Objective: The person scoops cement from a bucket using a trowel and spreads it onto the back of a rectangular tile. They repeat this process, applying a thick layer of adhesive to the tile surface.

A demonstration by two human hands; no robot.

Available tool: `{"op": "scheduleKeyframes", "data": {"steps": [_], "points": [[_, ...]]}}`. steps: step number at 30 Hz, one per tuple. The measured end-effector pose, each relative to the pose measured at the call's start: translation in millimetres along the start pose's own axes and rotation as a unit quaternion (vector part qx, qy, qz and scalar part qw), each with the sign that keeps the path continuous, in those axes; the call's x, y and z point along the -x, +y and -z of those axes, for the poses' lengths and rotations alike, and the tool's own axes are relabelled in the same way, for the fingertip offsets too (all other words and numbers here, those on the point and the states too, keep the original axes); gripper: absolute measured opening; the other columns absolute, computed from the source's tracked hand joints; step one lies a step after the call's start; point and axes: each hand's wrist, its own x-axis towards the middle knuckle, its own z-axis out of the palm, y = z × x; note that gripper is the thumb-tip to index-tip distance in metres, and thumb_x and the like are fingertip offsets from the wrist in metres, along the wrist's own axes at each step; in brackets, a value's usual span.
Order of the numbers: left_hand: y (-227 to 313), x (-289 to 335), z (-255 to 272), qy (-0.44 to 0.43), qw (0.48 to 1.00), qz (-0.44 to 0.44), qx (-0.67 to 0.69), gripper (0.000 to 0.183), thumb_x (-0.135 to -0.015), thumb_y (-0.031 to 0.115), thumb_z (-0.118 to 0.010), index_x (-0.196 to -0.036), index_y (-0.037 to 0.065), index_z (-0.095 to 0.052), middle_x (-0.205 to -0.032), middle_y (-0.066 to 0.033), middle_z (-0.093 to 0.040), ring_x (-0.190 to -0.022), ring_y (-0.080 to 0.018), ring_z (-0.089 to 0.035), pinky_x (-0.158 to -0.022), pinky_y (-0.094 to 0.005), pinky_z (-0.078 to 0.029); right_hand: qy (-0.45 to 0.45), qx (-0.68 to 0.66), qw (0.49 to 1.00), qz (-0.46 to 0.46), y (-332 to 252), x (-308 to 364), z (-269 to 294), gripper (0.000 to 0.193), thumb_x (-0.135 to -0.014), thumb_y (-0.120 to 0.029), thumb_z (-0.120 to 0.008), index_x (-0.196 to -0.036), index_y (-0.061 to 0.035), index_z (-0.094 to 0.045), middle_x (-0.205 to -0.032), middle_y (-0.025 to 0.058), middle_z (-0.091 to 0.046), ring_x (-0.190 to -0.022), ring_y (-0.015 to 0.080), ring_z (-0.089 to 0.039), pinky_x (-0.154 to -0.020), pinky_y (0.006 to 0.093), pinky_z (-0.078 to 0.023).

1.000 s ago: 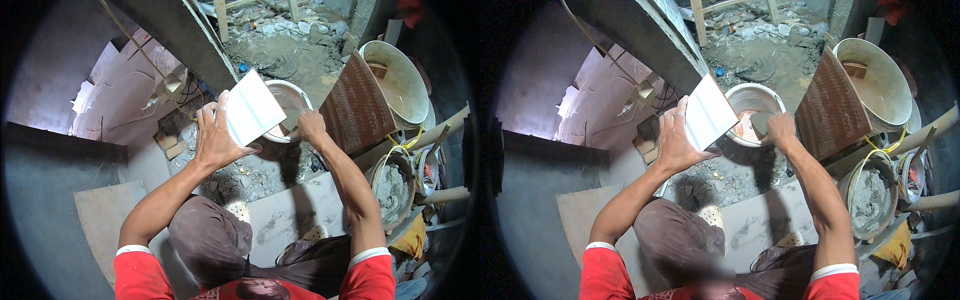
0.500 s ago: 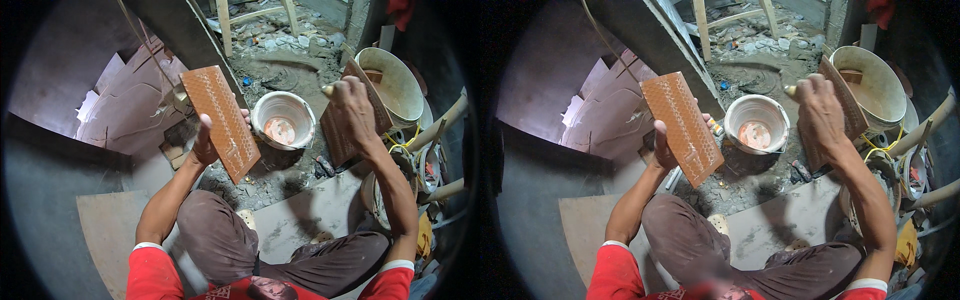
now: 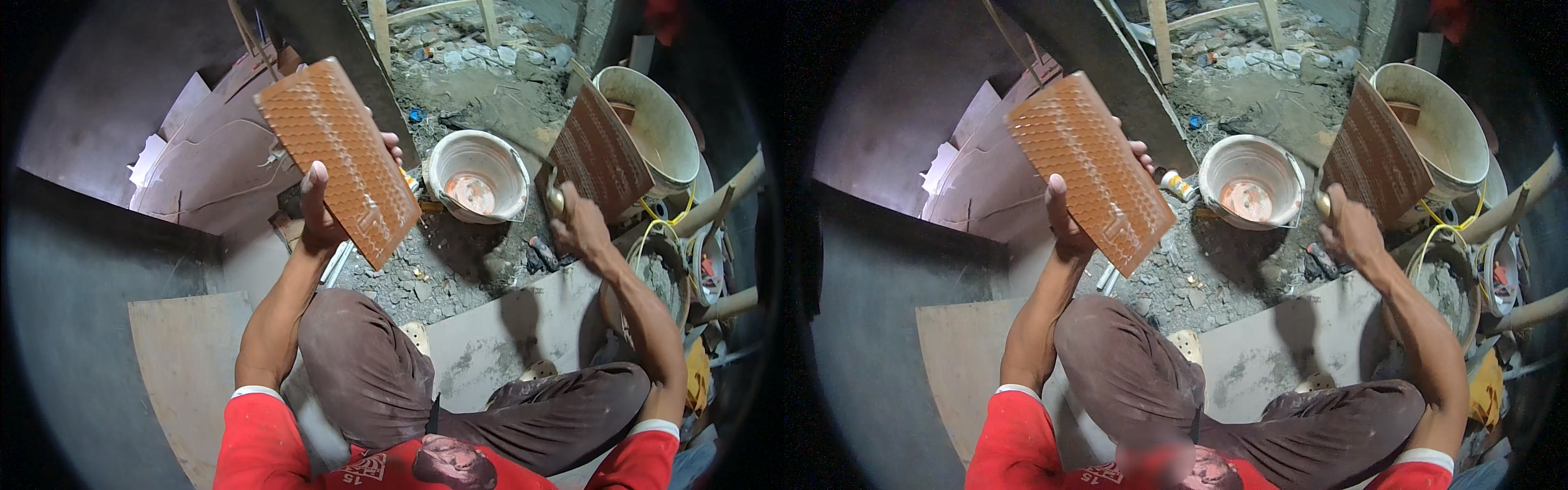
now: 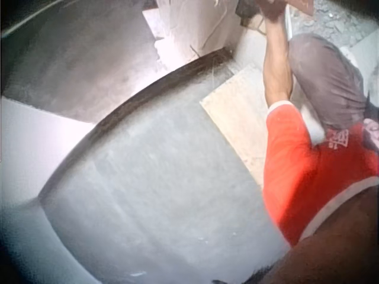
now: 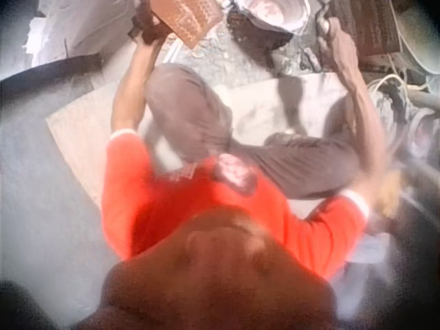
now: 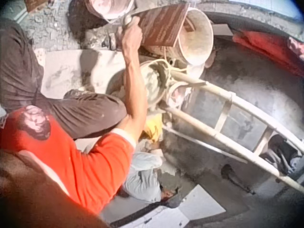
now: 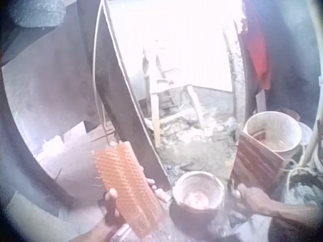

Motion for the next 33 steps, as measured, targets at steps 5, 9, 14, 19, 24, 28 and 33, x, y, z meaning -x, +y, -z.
{"op": "scheduleKeyframes", "data": {"steps": [5, 9, 14, 19, 24, 28, 33], "points": [[6, 2, -2, 0.068, 0.996, -0.038, -0.044, 0.094, -0.085, 0.061, -0.058, -0.150, -0.001, -0.029, -0.127, -0.0244, -0.056, -0.116, -0.0339, -0.059, -0.106, -0.0500, -0.046, 0.178, -0.188, 0.961, 0.100, -28, -9, 46, 0.041, -0.081, -0.015, -0.068, -0.115, -0.0065, -0.047, -0.086, 0.0243, -0.064, -0.083, 0.0479, -0.065, -0.074, 0.0461, -0.052], [4, 6, 10, 0.146, 0.987, 0.018, -0.071, 0.076, -0.088, 0.052, -0.061, -0.139, -0.002, -0.043, -0.122, -0.0218, -0.060, -0.110, -0.0293, -0.062, -0.101, -0.0451, -0.051, 0.199, -0.185, 0.960, 0.063, -36, 0, 44, 0.038, -0.081, -0.017, -0.067, -0.113, -0.0059, -0.050, -0.085, 0.0242, -0.062, -0.080, 0.0441, -0.065, -0.074, 0.0433, -0.052], [0, 8, 19, 0.196, 0.978, 0.063, -0.025, 0.059, -0.092, 0.048, -0.059, -0.124, -0.002, -0.052, -0.111, -0.0192, -0.065, -0.102, -0.0269, -0.065, -0.092, -0.0420, -0.055, 0.179, -0.194, 0.960, 0.093, -39, 2, 36, 0.036, -0.081, -0.018, -0.067, -0.110, -0.0043, -0.051, -0.085, 0.0240, -0.061, -0.076, 0.0432, -0.064, -0.071, 0.0432, -0.051], [3, 4, 32, 0.208, 0.975, 0.041, -0.067, 0.062, -0.093, 0.046, -0.063, -0.133, 0.002, -0.049, -0.118, -0.0218, -0.062, -0.107, -0.0306, -0.064, -0.095, -0.0433, -0.054, 0.292, -0.291, 0.903, 0.119, -62, 2, 44, 0.031, -0.081, -0.015, -0.068, -0.104, -0.0038, -0.050, -0.079, 0.0236, -0.059, -0.073, 0.0422, -0.063, -0.068, 0.0461, -0.050], [-44, 13, 89, -0.085, 0.966, -0.167, -0.179, 0.064, -0.093, 0.040, -0.068, -0.146, 0.016, -0.041, -0.140, -0.0327, -0.047, -0.125, -0.0429, -0.053, -0.107, -0.0540, -0.046, -0.160, -0.043, 0.986, -0.031, 5, 9, -38, 0.025, -0.080, -0.014, -0.069, -0.100, 0.0009, -0.065, -0.092, 0.0266, -0.069, -0.089, 0.0422, -0.069, -0.077, 0.0505, -0.055], [-13, 17, 113, 0.038, 0.991, -0.052, -0.117, 0.045, -0.102, 0.039, -0.049, -0.141, 0.017, -0.050, -0.140, -0.0252, -0.050, -0.124, -0.0325, -0.054, -0.109, -0.0444, -0.042, -0.076, -0.151, 0.983, 0.078, -30, 17, -33, 0.034, -0.085, -0.019, -0.067, -0.106, -0.0011, -0.049, -0.084, 0.0250, -0.067, -0.083, 0.0466, -0.066, -0.071, 0.0543, -0.051], [-15, -1, 71, 0.125, 0.979, -0.024, -0.157, 0.062, -0.099, 0.037, -0.052, -0.142, -0.007, -0.046, -0.136, -0.0170, -0.053, -0.125, -0.0243, -0.051, -0.110, -0.0386, -0.037, -0.022, -0.210, 0.977, 0.021, -37, 15, -21, 0.032, -0.076, -0.009, -0.070, -0.106, -0.0042, -0.059, -0.095, 0.0196, -0.068, -0.090, 0.0396, -0.070, -0.074, 0.0490, -0.054]]}}
